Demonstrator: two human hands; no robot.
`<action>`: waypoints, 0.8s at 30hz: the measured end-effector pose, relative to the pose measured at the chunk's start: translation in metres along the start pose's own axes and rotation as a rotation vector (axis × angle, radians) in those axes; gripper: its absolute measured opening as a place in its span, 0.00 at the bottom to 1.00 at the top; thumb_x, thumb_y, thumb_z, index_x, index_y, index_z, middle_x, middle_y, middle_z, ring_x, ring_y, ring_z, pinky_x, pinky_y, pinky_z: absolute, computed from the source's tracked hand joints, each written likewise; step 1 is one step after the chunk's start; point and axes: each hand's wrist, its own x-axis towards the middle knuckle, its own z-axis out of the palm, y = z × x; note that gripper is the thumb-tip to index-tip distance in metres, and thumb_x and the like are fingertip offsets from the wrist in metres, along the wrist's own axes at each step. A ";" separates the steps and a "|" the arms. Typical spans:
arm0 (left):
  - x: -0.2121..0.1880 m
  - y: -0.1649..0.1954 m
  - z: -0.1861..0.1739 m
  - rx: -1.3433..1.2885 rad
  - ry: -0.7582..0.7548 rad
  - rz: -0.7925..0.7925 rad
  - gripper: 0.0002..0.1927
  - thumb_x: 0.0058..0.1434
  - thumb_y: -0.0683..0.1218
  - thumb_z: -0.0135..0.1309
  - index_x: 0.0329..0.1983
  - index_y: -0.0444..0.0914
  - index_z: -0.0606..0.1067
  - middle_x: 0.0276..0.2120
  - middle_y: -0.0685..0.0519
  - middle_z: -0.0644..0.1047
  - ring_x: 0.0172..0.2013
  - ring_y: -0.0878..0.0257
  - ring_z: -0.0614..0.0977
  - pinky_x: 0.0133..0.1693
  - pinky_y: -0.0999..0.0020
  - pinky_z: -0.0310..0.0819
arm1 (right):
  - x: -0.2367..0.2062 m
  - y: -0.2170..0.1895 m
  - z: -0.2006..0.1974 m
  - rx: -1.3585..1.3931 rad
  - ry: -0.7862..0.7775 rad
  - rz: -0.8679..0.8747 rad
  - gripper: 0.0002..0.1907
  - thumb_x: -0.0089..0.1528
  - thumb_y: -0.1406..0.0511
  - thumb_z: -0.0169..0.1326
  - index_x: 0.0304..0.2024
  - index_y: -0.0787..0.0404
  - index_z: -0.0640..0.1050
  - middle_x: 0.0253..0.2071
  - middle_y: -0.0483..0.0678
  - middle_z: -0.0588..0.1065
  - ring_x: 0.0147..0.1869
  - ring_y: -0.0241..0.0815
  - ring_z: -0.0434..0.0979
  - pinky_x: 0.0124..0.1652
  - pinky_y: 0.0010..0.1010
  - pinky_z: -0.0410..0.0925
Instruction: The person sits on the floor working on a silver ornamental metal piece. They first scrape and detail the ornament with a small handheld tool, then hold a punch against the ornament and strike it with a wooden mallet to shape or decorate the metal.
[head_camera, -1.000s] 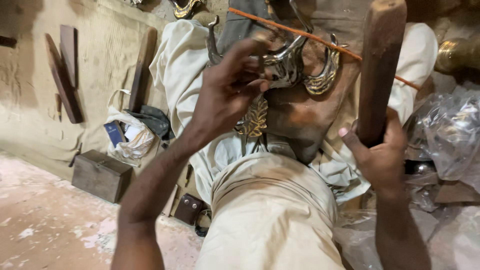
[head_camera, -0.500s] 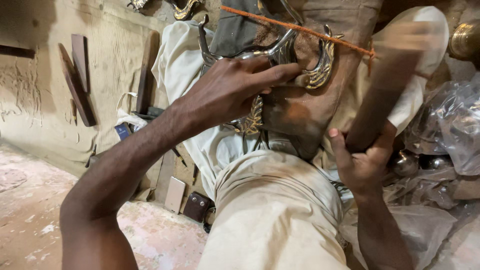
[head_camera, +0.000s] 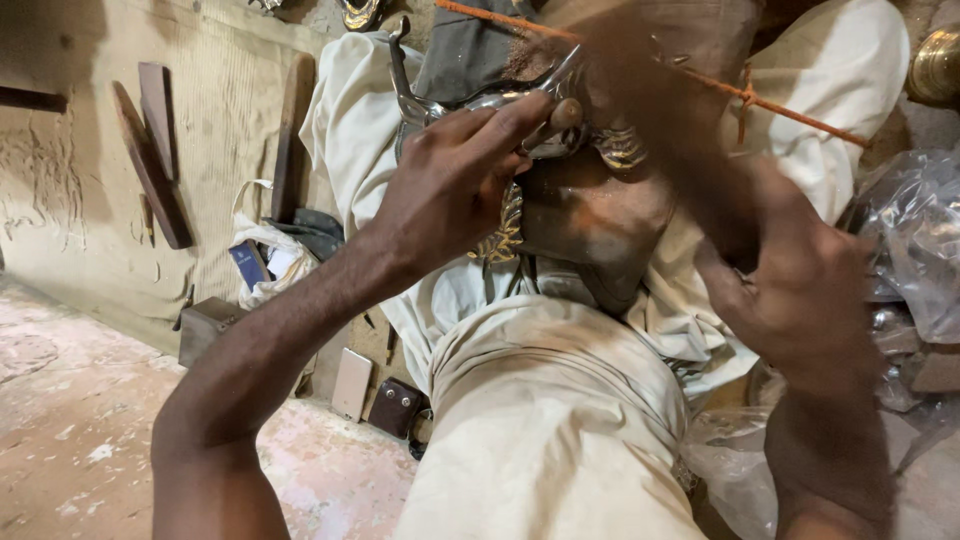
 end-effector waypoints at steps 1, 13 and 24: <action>0.000 0.000 0.000 0.009 0.008 0.007 0.38 0.55 0.30 0.51 0.71 0.42 0.62 0.48 0.43 0.80 0.44 0.47 0.84 0.47 0.54 0.85 | 0.002 -0.001 -0.003 -0.117 -0.055 -0.026 0.28 0.62 0.73 0.63 0.63 0.65 0.69 0.41 0.63 0.80 0.33 0.54 0.82 0.34 0.41 0.75; 0.010 0.006 -0.005 -0.029 -0.071 -0.006 0.36 0.62 0.31 0.56 0.72 0.46 0.64 0.47 0.46 0.81 0.44 0.51 0.86 0.41 0.59 0.85 | -0.024 0.008 0.014 0.288 0.043 0.221 0.33 0.66 0.66 0.66 0.69 0.64 0.65 0.43 0.59 0.78 0.43 0.48 0.82 0.45 0.38 0.74; 0.023 0.009 -0.006 -0.011 -0.085 0.039 0.39 0.56 0.31 0.56 0.71 0.44 0.65 0.50 0.44 0.82 0.45 0.48 0.85 0.41 0.55 0.82 | -0.041 0.014 0.020 0.158 -0.034 0.204 0.35 0.64 0.63 0.66 0.70 0.63 0.67 0.48 0.62 0.78 0.51 0.52 0.82 0.49 0.40 0.73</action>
